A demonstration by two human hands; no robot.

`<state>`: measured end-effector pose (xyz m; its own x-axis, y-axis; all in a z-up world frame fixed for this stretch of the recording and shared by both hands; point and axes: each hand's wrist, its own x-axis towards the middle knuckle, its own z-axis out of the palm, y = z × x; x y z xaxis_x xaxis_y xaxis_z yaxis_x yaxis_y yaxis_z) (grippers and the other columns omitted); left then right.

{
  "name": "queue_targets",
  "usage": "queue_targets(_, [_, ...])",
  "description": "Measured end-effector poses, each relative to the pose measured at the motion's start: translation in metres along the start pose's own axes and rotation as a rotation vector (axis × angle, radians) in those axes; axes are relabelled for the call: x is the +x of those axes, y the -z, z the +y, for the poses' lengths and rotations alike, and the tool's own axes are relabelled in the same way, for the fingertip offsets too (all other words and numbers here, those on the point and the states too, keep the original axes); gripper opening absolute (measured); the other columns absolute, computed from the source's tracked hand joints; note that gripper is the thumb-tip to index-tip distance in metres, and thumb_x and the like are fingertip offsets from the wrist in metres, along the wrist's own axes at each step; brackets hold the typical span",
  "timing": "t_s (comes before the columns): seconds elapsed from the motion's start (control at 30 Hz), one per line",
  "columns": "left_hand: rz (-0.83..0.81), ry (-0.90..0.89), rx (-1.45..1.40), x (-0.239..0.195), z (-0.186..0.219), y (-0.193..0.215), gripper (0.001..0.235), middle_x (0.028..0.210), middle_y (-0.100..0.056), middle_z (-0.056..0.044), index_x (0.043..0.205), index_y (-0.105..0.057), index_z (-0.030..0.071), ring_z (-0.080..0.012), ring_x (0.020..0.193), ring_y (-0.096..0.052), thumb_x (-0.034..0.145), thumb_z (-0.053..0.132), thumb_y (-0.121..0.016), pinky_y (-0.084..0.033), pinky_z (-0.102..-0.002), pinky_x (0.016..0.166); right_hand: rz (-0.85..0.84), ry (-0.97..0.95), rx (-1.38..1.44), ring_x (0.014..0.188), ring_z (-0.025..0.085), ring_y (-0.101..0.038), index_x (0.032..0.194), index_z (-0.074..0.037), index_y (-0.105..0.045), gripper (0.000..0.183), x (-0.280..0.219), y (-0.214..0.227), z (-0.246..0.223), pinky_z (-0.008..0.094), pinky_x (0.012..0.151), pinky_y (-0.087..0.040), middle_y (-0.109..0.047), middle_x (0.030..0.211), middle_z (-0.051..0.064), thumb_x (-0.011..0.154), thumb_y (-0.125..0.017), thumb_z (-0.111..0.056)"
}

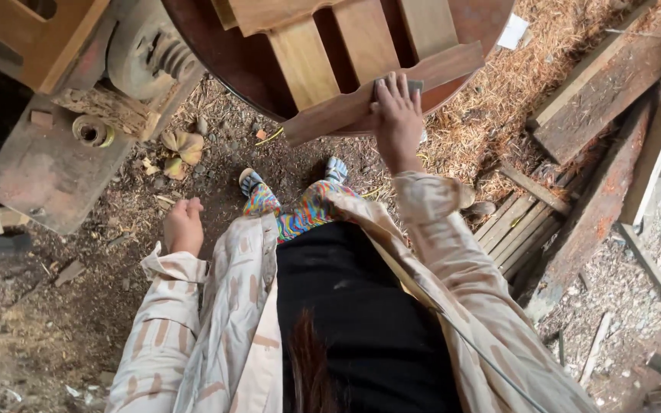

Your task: The person sands a wooden piece with cutouts using a sanding block. They work on the top surface and edges, then flip the piece over to sand the other side.

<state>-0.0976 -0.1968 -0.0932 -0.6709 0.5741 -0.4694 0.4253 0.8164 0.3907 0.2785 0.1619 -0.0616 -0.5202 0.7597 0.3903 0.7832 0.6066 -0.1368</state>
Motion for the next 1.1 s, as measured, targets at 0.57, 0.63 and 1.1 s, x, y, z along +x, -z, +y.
queue_targets(0.57, [-0.311, -0.144, 0.258, 0.058, -0.042, 0.026, 0.045, 0.111, -0.078, -0.009, 0.113, -0.072, 0.020, -0.0414, 0.113, -0.069, 0.112, 0.055, -0.045, -0.054, -0.056, 0.095, 0.041, 0.044, -0.077, 0.136, 0.022, -0.056, 0.125, -0.028, -0.069, 0.034, -0.025, 0.019, -0.147, 0.047, 0.117, -0.038, -0.066, 0.139, -0.004, 0.095, -0.066, -0.015])
queue_targets(0.63, [-0.329, -0.139, 0.278, 0.067, -0.040, 0.031, 0.045, 0.112, -0.078, -0.010, 0.114, -0.073, 0.021, -0.0423, 0.113, -0.069, 0.112, 0.056, -0.044, -0.054, -0.057, 0.095, 0.020, 0.094, 0.128, 0.142, 0.020, -0.053, 0.130, -0.028, -0.070, 0.030, -0.023, 0.020, -0.154, 0.049, 0.121, -0.033, -0.063, 0.146, -0.004, 0.100, -0.065, -0.023])
queue_targets(1.1, [-0.428, -0.147, 0.337, 0.078, -0.001, 0.072, 0.043, 0.112, -0.078, -0.013, 0.115, -0.072, 0.024, -0.0406, 0.116, -0.068, 0.109, 0.057, -0.045, -0.053, -0.055, 0.099, 0.079, -0.009, 0.043, 0.139, 0.025, -0.054, 0.133, -0.027, -0.071, 0.044, -0.038, 0.000, -0.117, 0.051, 0.121, -0.028, -0.065, 0.144, 0.001, 0.099, -0.058, -0.003])
